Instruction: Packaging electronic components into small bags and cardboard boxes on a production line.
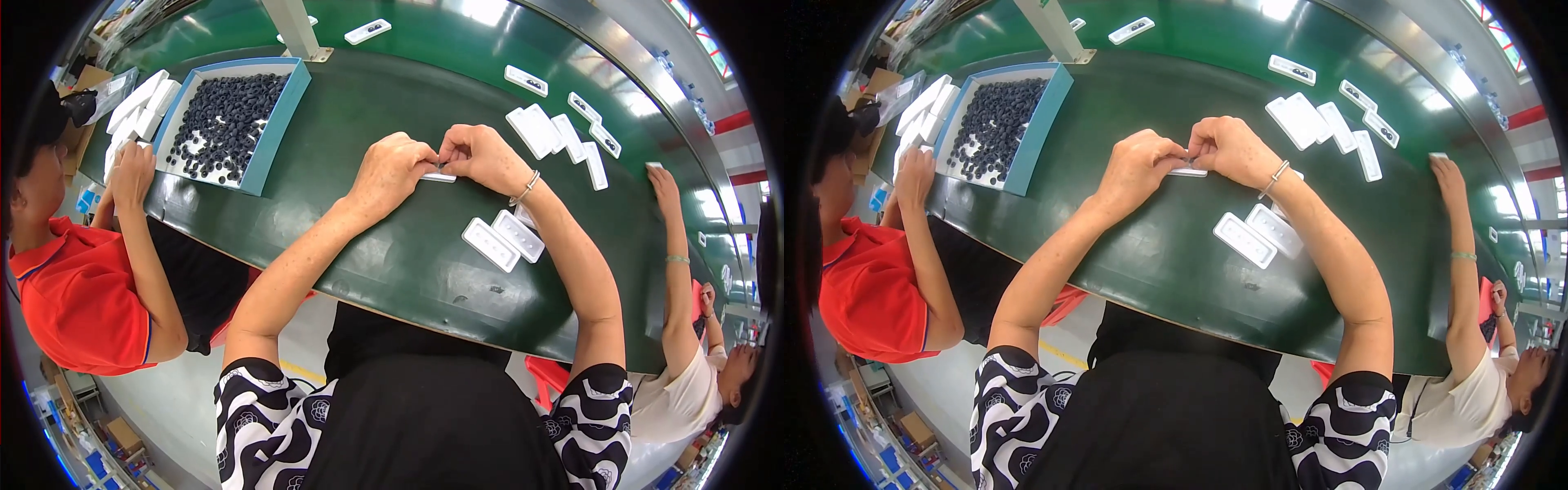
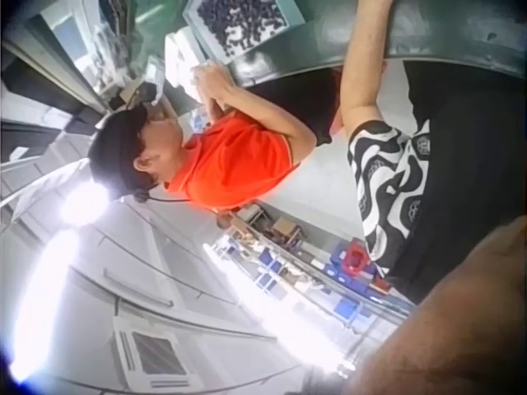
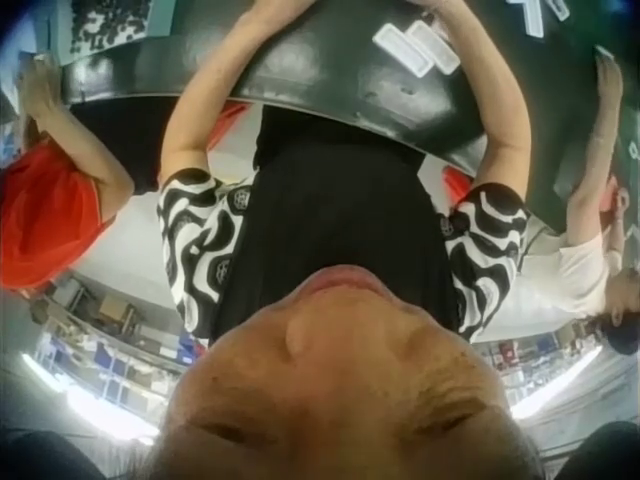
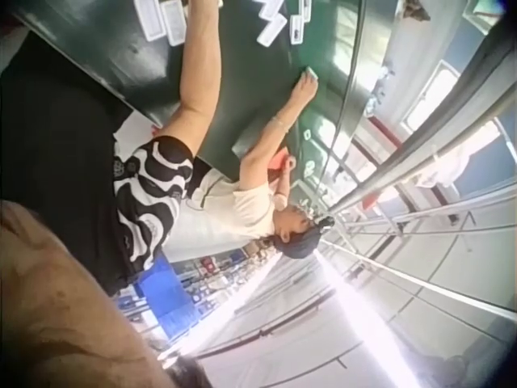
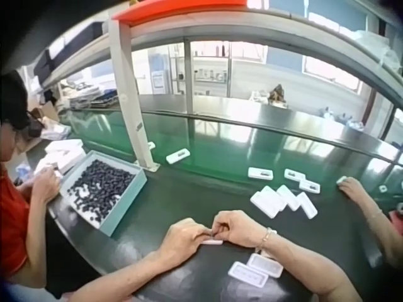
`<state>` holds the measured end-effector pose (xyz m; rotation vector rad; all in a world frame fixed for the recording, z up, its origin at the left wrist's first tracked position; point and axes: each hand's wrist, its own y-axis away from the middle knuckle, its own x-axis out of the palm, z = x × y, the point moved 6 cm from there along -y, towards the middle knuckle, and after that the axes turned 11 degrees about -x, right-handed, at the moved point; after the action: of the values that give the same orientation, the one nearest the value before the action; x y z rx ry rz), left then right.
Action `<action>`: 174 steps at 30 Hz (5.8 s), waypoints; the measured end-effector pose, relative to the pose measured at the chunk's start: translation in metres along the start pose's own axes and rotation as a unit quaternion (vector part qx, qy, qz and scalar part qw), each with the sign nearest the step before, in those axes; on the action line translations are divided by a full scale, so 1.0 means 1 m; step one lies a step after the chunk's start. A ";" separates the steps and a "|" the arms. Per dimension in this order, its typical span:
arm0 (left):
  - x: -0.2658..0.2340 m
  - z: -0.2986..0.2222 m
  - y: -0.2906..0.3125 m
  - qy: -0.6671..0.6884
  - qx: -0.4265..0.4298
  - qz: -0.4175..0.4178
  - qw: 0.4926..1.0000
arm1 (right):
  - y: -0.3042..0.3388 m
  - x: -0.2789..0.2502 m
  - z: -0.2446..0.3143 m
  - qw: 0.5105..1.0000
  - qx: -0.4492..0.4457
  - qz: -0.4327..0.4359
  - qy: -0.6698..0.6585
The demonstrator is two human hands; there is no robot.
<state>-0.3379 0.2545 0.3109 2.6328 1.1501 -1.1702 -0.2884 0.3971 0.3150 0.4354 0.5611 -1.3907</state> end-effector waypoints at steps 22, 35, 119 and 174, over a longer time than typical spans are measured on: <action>0.001 0.028 -0.017 -0.023 -0.050 0.056 0.997 | -0.019 0.007 -0.012 0.998 0.018 0.053 0.019; 0.011 0.030 -0.038 -0.066 -0.051 0.102 0.991 | -0.017 0.005 -0.010 0.991 -0.083 -0.026 0.101; -0.192 0.249 0.009 -0.253 -0.226 -0.147 0.929 | 0.021 -0.081 -0.050 0.963 -0.042 0.005 0.265; -0.144 0.159 0.031 0.621 -0.204 -0.272 0.706 | -0.212 0.085 0.099 0.968 -0.226 -0.109 -0.031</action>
<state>-0.4809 0.0936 0.2841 2.5283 2.0200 1.1490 -0.4793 0.2421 0.3507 -0.0397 0.8690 -1.4262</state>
